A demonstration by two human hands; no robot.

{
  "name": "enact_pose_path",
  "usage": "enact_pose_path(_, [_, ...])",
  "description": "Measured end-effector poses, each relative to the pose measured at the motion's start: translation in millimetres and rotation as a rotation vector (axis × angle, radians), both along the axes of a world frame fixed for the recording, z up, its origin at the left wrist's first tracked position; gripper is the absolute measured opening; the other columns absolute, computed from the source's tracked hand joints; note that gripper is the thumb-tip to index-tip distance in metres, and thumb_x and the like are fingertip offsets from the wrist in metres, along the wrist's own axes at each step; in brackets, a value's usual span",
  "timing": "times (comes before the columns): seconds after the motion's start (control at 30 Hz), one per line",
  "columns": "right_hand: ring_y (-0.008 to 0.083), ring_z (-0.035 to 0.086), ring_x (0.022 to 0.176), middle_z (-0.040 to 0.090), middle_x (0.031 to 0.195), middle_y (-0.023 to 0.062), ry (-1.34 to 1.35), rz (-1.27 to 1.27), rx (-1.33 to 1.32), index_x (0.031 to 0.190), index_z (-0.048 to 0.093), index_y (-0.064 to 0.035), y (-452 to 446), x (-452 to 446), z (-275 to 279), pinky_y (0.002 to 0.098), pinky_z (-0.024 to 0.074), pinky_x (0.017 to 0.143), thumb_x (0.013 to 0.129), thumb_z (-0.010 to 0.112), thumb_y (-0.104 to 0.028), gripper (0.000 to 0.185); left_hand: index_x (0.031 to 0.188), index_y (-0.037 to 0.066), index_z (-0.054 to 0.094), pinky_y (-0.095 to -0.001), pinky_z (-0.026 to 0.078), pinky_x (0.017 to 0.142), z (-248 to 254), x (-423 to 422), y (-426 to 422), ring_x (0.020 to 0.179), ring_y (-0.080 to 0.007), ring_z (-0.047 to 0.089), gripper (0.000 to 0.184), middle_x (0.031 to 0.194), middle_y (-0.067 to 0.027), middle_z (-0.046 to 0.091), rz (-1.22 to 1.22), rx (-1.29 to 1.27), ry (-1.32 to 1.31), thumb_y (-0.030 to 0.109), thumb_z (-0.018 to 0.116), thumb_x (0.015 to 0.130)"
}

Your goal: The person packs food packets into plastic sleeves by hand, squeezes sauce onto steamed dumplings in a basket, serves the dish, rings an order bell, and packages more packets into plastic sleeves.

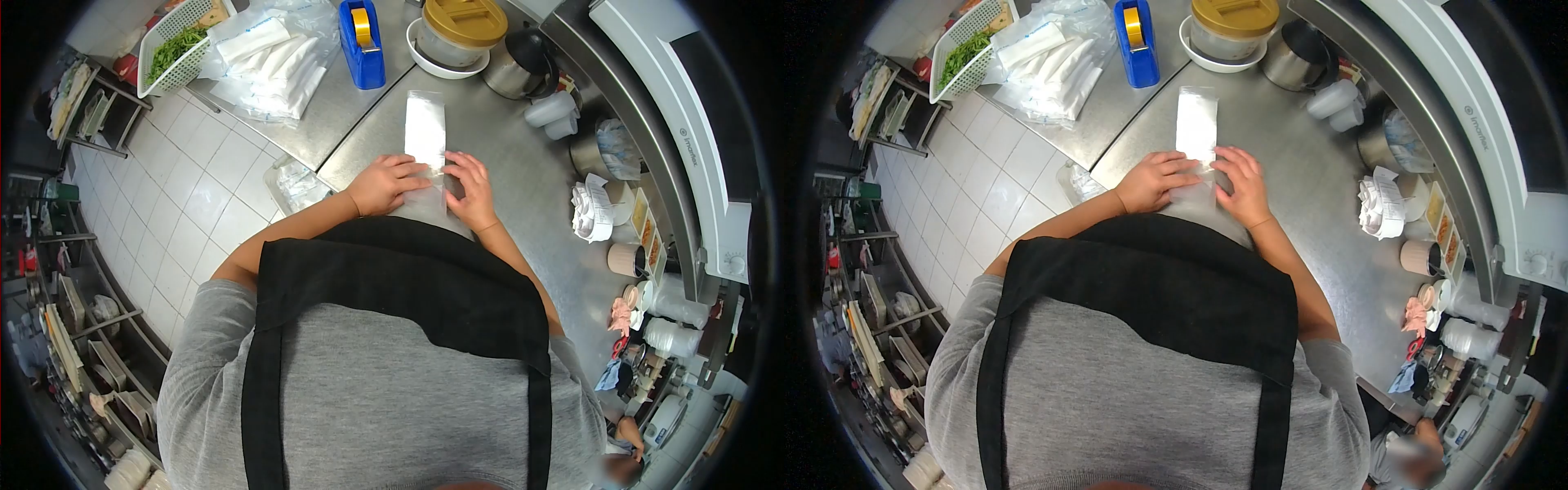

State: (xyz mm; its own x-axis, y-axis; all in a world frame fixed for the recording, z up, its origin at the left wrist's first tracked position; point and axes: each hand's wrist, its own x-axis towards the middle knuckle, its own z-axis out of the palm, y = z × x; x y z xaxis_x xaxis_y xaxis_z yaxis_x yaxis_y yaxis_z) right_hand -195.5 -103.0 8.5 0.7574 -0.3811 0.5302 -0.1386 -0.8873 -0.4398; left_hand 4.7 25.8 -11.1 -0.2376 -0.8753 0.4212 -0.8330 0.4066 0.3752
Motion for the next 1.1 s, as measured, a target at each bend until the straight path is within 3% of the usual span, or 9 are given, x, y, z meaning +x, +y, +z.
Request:
enact_pose_path(0.13, [0.0271,0.053,0.118,0.06,0.121,0.004,0.078,0.082,0.046,0.105,0.064,-0.0097,-3,-1,-9,0.0396,0.0427,0.1,0.065,0.068,0.002,0.042,0.122,0.024,0.059,-0.045,0.039,0.099,2,-2,0,0.124,-0.028,0.045,0.057,0.134,-0.0014,0.051,-0.004,0.023,-0.034,0.012,0.07,0.066])
enact_pose_path(0.33, [0.0253,0.057,0.114,0.062,0.117,0.0052,0.099,0.053,0.02,0.104,0.064,-0.0081,-4,-3,-17,0.0358,0.0473,0.095,0.064,0.069,0.002,0.042,0.122,0.023,0.06,-0.0436,0.038,0.099,8,-3,2,0.124,-0.027,0.045,0.058,0.134,-0.0014,0.051,0.002,0.034,-0.078,0.015,0.073,0.066])
enact_pose_path(0.53, [0.0251,0.057,0.114,0.063,0.116,0.0054,0.085,0.064,-0.002,0.101,0.066,-0.0068,-5,-5,-19,0.0361,0.0479,0.095,0.063,0.067,0.005,0.039,0.12,0.015,0.062,-0.0413,0.04,0.097,0,-3,-2,0.118,-0.0262,0.049,0.05,0.13,-0.0013,0.055,-0.028,0.049,-0.021,0.01,0.068,0.071])
enact_pose_path(0.63, [0.0248,0.057,0.115,0.064,0.116,0.0059,0.023,0.104,-0.081,0.099,0.067,-0.0065,3,1,5,0.0362,0.0481,0.095,0.063,0.066,0.006,0.038,0.12,0.016,0.061,-0.041,0.039,0.097,4,0,-2,0.116,-0.0228,0.049,0.04,0.126,0.0,0.058,-0.033,0.075,0.003,0.017,0.065,0.08])
enact_pose_path(0.73, [0.0253,0.057,0.115,0.064,0.115,0.0063,0.071,0.271,-0.028,0.099,0.067,-0.0065,-11,-3,-13,0.0364,0.0479,0.096,0.063,0.065,0.007,0.038,0.121,0.016,0.061,-0.0413,0.039,0.096,3,3,-3,0.115,-0.0229,0.049,0.041,0.127,-0.0008,0.058,-0.02,0.096,0.023,0.017,0.065,0.08])
enact_pose_path(0.93, [0.0274,0.061,0.108,0.066,0.111,0.0088,0.056,0.247,0.126,0.096,0.066,-0.0064,-13,-4,-18,0.0364,0.0491,0.093,0.07,0.067,0.004,0.028,0.112,0.014,0.064,-0.0403,0.04,0.093,6,-1,3,0.108,-0.0242,0.054,0.032,0.11,-0.0042,0.065,-0.007,0.028,0.171,0.018,0.066,0.08])
enact_pose_path(1.1, [0.0217,0.064,0.089,0.068,0.095,0.0095,0.01,-0.02,0.442,0.093,0.065,-0.0047,1,6,-5,0.0318,0.0499,0.078,0.079,0.071,-0.01,0.017,0.093,0.009,0.067,-0.0435,0.046,0.079,-1,-5,-7,0.088,-0.0321,0.061,0.015,0.088,-0.0121,0.067,0.295,0.128,0.384,0.02,0.064,0.084])
